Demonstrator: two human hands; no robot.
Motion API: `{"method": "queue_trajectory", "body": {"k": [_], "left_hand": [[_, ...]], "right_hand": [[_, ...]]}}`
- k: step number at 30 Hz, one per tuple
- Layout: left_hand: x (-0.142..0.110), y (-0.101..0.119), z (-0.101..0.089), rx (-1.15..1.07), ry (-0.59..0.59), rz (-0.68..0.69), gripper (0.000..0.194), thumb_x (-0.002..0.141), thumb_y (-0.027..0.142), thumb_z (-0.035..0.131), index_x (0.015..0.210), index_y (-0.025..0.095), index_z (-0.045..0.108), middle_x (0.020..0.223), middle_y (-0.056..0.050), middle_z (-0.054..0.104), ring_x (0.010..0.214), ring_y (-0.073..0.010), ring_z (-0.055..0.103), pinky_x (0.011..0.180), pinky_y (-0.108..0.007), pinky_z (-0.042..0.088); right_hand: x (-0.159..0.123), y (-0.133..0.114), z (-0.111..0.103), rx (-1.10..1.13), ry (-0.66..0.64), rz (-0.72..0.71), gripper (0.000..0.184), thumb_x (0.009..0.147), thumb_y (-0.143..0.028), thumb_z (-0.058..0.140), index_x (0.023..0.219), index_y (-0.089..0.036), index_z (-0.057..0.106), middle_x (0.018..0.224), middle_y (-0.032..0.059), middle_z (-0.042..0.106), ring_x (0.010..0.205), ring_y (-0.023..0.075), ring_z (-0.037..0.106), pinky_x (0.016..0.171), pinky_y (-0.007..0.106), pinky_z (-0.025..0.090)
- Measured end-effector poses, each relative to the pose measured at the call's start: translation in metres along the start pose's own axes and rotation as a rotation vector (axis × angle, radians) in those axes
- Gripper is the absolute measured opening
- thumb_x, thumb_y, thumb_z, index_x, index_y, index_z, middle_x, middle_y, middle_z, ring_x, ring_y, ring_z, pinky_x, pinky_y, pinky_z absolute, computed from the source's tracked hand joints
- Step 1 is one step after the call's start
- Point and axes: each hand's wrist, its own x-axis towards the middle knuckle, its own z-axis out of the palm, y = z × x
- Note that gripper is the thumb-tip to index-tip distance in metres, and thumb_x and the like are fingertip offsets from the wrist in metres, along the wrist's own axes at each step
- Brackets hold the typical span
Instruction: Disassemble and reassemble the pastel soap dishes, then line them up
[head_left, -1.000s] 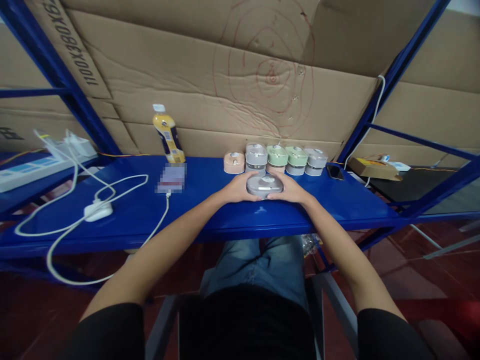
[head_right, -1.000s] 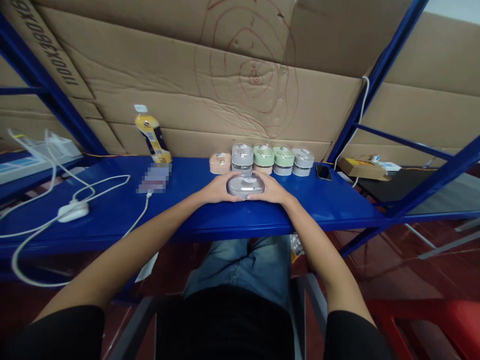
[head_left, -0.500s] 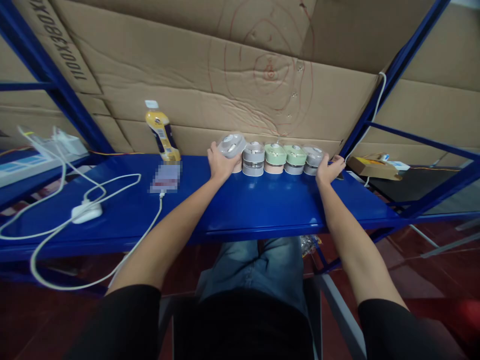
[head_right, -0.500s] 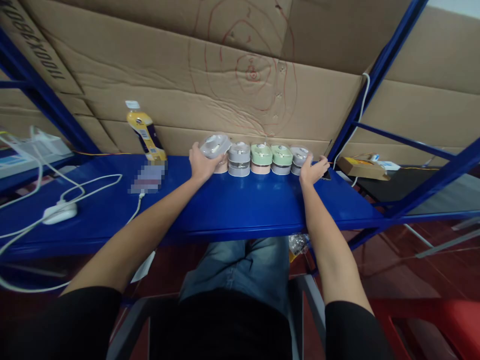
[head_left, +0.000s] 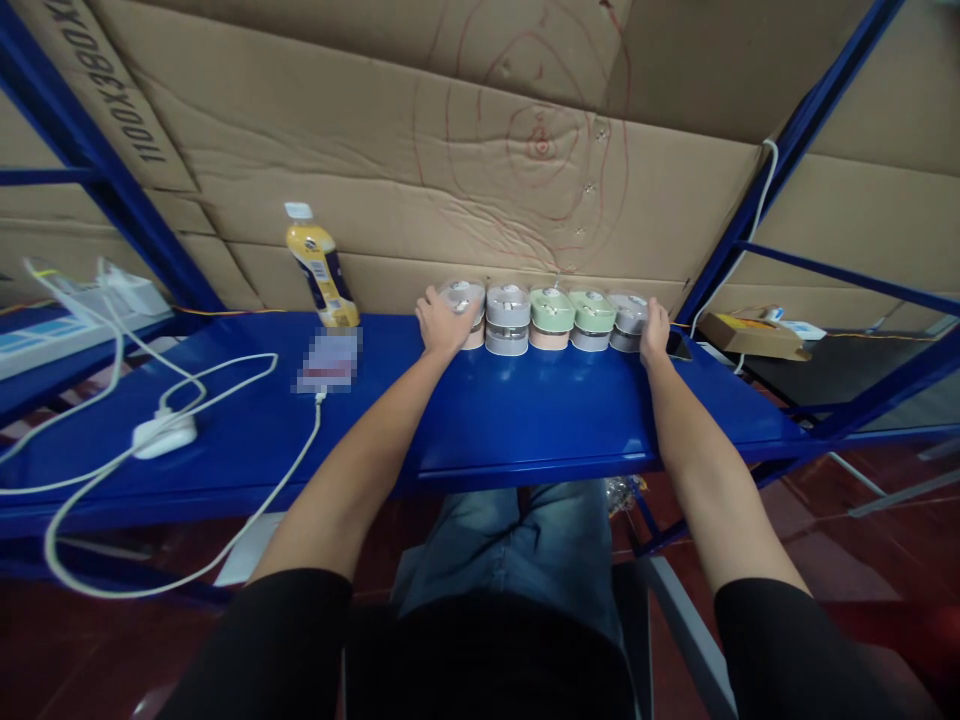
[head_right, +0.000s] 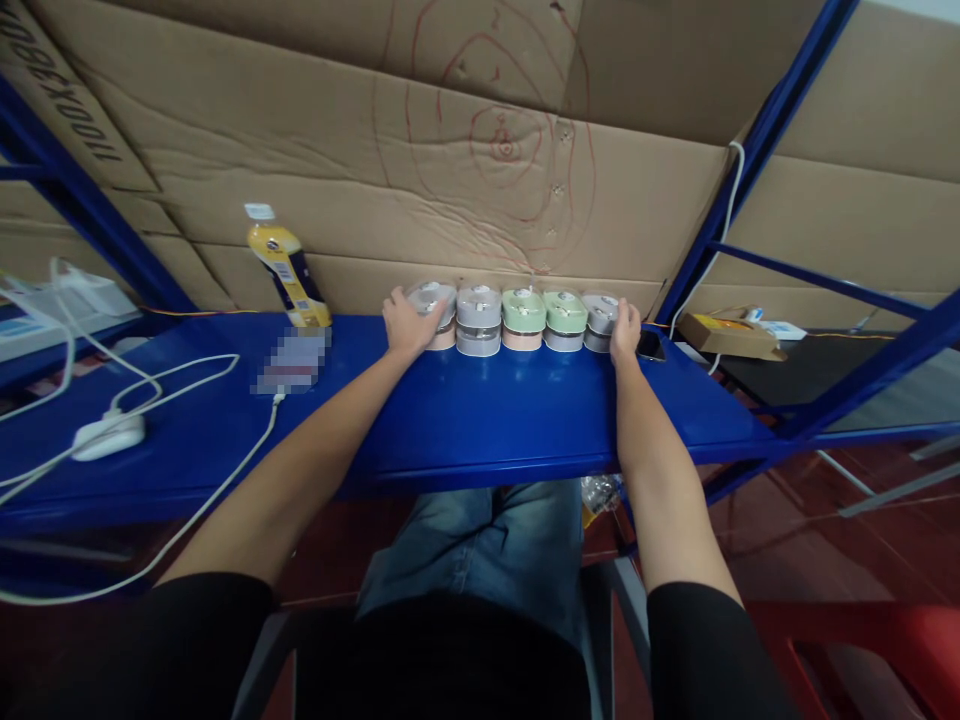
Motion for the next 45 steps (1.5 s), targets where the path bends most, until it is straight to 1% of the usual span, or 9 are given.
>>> {"method": "queue_trajectory", "body": {"k": [4,8,14,22,25,29,34,40,45], "left_hand": [[0.01,-0.011,-0.004,-0.183,-0.05,-0.044,0.065,0.102,0.054,0.065,0.153,0.013,0.059,0.156,-0.023,0.066,0.153,-0.0394,0.056,0.132,-0.05,0.039],[0.015,-0.02,-0.007,-0.3,-0.081,-0.115,0.06,0.105,0.054,0.059,0.155,0.021,0.061,0.16,-0.013,0.066,0.153,-0.0336,0.058,0.133,-0.045,0.039],[0.014,-0.033,-0.022,-0.28,-0.052,-0.157,0.059,0.104,0.054,0.058,0.154,0.023,0.059,0.158,-0.012,0.067,0.154,-0.0344,0.057,0.133,-0.048,0.039],[0.02,-0.054,-0.059,-0.14,0.034,-0.244,0.048,0.106,0.058,0.054,0.132,0.019,0.065,0.147,-0.02,0.073,0.146,-0.0384,0.063,0.128,-0.05,0.044],[0.026,-0.061,-0.065,-0.143,0.06,-0.267,0.048,0.105,0.057,0.053,0.132,0.018,0.064,0.149,-0.021,0.071,0.148,-0.0374,0.062,0.128,-0.049,0.044],[0.032,-0.067,-0.065,-0.188,0.07,-0.269,0.046,0.105,0.056,0.052,0.129,0.02,0.065,0.15,-0.019,0.071,0.15,-0.038,0.06,0.129,-0.053,0.043],[0.033,-0.067,-0.062,-0.217,0.105,-0.314,0.053,0.107,0.057,0.051,0.139,0.016,0.059,0.152,-0.024,0.068,0.151,-0.0412,0.058,0.13,-0.062,0.04],[0.019,-0.051,-0.068,-0.105,0.196,-0.143,0.055,0.109,0.046,0.053,0.15,0.01,0.05,0.159,-0.03,0.055,0.158,-0.0387,0.049,0.135,-0.053,0.034],[-0.007,-0.016,-0.088,-0.041,0.243,0.208,0.061,0.103,0.043,0.063,0.155,0.016,0.047,0.167,-0.024,0.044,0.163,-0.0405,0.038,0.138,-0.057,0.027]], "right_hand": [[0.001,-0.002,0.0,0.1,-0.005,0.099,0.066,0.095,-0.074,0.055,0.125,-0.018,0.073,0.137,0.012,0.072,0.136,0.03,0.064,0.125,0.051,0.045],[-0.001,-0.002,-0.001,0.13,-0.068,0.093,0.067,0.092,-0.075,0.06,0.128,-0.019,0.072,0.142,0.0131,0.071,0.142,0.0305,0.062,0.126,0.048,0.045],[-0.01,-0.003,0.009,0.085,-0.185,0.071,0.074,0.088,-0.081,0.062,0.136,-0.026,0.068,0.153,0.0118,0.067,0.149,0.0326,0.058,0.128,0.055,0.044],[-0.036,-0.02,0.037,0.054,-0.359,0.052,0.081,0.085,-0.08,0.068,0.143,-0.023,0.062,0.154,0.0151,0.068,0.146,0.0312,0.062,0.128,0.045,0.045],[-0.047,-0.031,0.044,-0.037,-0.37,0.04,0.088,0.085,-0.077,0.068,0.152,-0.021,0.055,0.157,0.019,0.064,0.146,0.0328,0.062,0.127,0.049,0.045],[-0.062,-0.047,0.049,-0.288,-0.273,-0.103,0.115,0.076,-0.07,0.081,0.166,-0.012,0.038,0.166,0.0304,0.048,0.155,0.043,0.05,0.128,0.059,0.041],[-0.073,-0.062,0.053,-0.44,-0.306,-0.173,0.106,0.075,-0.065,0.082,0.163,-0.019,0.044,0.16,0.0274,0.051,0.144,0.0486,0.056,0.121,0.069,0.043],[-0.074,-0.067,0.053,-0.458,-0.314,-0.142,0.091,0.074,-0.049,0.082,0.155,-0.019,0.051,0.147,0.0235,0.063,0.141,0.0463,0.058,0.122,0.066,0.044],[-0.06,-0.082,0.036,-0.297,-0.093,-0.147,0.087,0.078,-0.05,0.077,0.155,-0.019,0.05,0.146,0.0203,0.065,0.138,0.0417,0.061,0.121,0.065,0.046]]}}
